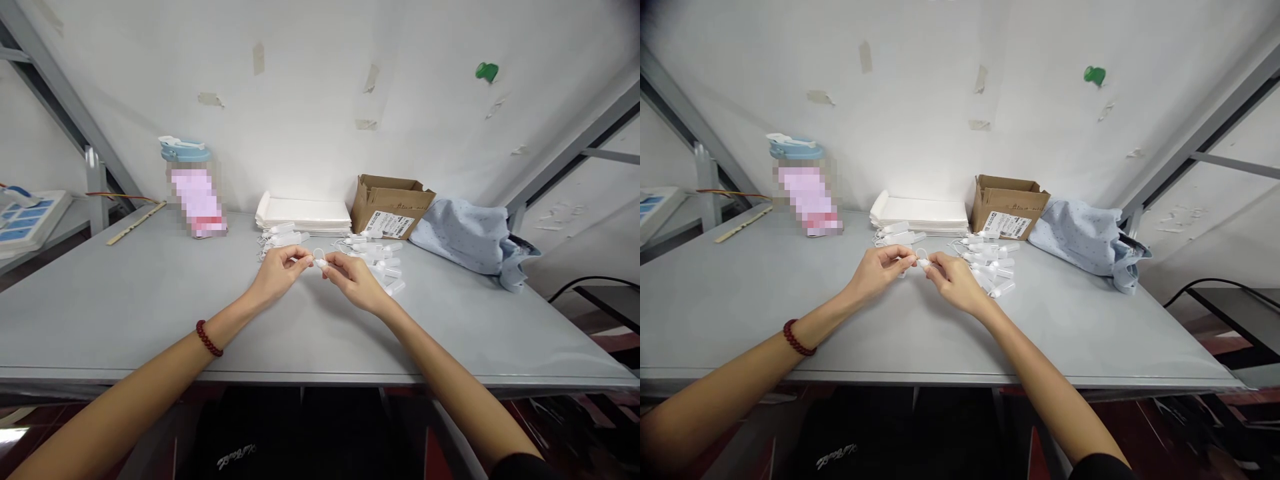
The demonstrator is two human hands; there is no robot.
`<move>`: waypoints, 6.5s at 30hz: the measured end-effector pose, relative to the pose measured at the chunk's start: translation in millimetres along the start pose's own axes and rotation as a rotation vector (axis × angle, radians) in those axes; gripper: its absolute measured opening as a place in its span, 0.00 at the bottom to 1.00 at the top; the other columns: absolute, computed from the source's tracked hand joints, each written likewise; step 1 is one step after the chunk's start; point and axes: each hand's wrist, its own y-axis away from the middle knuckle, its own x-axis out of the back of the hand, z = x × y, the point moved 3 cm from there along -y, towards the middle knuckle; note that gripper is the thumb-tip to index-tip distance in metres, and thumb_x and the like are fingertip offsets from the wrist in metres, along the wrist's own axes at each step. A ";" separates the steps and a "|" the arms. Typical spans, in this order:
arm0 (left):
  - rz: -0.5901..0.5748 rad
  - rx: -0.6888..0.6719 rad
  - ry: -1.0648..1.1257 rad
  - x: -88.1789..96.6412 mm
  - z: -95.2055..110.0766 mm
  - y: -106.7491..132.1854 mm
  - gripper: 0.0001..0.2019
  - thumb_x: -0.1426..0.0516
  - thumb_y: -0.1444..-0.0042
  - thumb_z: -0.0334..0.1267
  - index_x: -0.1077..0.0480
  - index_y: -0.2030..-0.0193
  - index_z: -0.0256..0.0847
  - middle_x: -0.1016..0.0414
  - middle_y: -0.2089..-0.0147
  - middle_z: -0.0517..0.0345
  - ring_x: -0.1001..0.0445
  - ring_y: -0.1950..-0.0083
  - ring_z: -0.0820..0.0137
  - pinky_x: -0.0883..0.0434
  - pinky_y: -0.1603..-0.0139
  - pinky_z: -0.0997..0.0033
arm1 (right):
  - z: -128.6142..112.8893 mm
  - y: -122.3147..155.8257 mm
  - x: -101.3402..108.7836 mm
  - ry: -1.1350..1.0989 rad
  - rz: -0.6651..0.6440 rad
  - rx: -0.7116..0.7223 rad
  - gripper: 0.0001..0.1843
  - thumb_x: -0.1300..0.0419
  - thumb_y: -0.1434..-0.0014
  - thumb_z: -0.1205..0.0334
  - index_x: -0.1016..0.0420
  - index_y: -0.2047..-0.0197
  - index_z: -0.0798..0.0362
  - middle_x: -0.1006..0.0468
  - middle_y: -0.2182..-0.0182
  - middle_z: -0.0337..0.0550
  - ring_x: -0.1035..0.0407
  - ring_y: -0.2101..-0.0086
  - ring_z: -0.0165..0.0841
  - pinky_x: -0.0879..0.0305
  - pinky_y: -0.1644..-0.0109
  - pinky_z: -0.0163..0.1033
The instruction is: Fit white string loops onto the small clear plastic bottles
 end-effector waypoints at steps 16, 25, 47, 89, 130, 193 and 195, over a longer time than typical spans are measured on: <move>-0.085 0.042 -0.076 8.5 -6.2 -5.8 0.11 0.41 0.49 0.44 0.26 0.70 0.38 0.25 0.68 0.55 0.32 0.70 0.71 0.36 0.68 0.71 | 5.9 -3.2 -0.6 0.033 -0.017 0.032 0.10 0.49 0.38 0.59 0.31 0.63 0.55 0.28 0.73 0.39 0.38 0.74 0.29 0.44 0.68 0.36; -0.141 -0.012 -0.183 3.1 -8.0 -6.6 0.11 0.45 0.48 0.42 0.26 0.71 0.37 0.24 0.71 0.57 0.30 0.70 0.71 0.35 0.66 0.72 | 16.7 -8.9 -5.3 0.185 -0.023 0.137 0.07 0.47 0.40 0.63 0.31 0.62 0.55 0.26 0.71 0.42 0.34 0.71 0.32 0.40 0.66 0.37; 0.454 0.211 0.031 74.5 -44.1 -36.4 0.12 0.40 0.53 0.38 0.24 0.63 0.34 0.21 0.64 0.50 0.27 0.60 0.66 0.34 0.64 0.71 | 133.6 -64.3 103.7 0.676 0.282 -0.075 0.15 0.46 0.49 0.74 0.25 0.59 0.58 0.22 0.58 0.54 0.28 0.56 0.43 0.35 0.49 0.48; -0.096 0.081 -0.034 38.6 -16.0 -22.2 0.18 0.45 0.45 0.49 0.24 0.67 0.35 0.23 0.68 0.50 0.32 0.73 0.73 0.34 0.71 0.72 | 4.6 -14.5 1.4 0.425 0.270 0.461 0.13 0.51 0.39 0.71 0.38 0.52 0.53 0.30 0.57 0.52 0.32 0.58 0.39 0.32 0.57 0.44; -0.143 0.103 0.189 29.0 -13.1 -18.7 0.11 0.40 0.49 0.44 0.24 0.70 0.38 0.27 0.70 0.56 0.32 0.72 0.74 0.34 0.68 0.71 | 6.9 -13.2 -7.0 0.437 0.263 0.428 0.11 0.51 0.38 0.67 0.39 0.52 0.51 0.31 0.58 0.51 0.33 0.62 0.38 0.33 0.60 0.44; -0.124 0.040 -0.063 20.7 -6.3 -15.4 0.14 0.44 0.47 0.45 0.26 0.72 0.36 0.26 0.72 0.55 0.32 0.71 0.73 0.33 0.68 0.73 | 8.5 -11.8 -17.5 0.608 0.284 0.497 0.14 0.53 0.39 0.74 0.33 0.53 0.54 0.29 0.59 0.51 0.32 0.63 0.34 0.34 0.64 0.36; -0.102 0.056 -0.029 27.8 -8.6 -18.2 0.16 0.45 0.46 0.46 0.24 0.70 0.35 0.24 0.70 0.53 0.30 0.70 0.72 0.32 0.66 0.72 | 7.1 -12.1 -18.0 0.597 0.286 0.486 0.14 0.54 0.38 0.73 0.33 0.53 0.54 0.29 0.59 0.52 0.32 0.63 0.34 0.34 0.66 0.36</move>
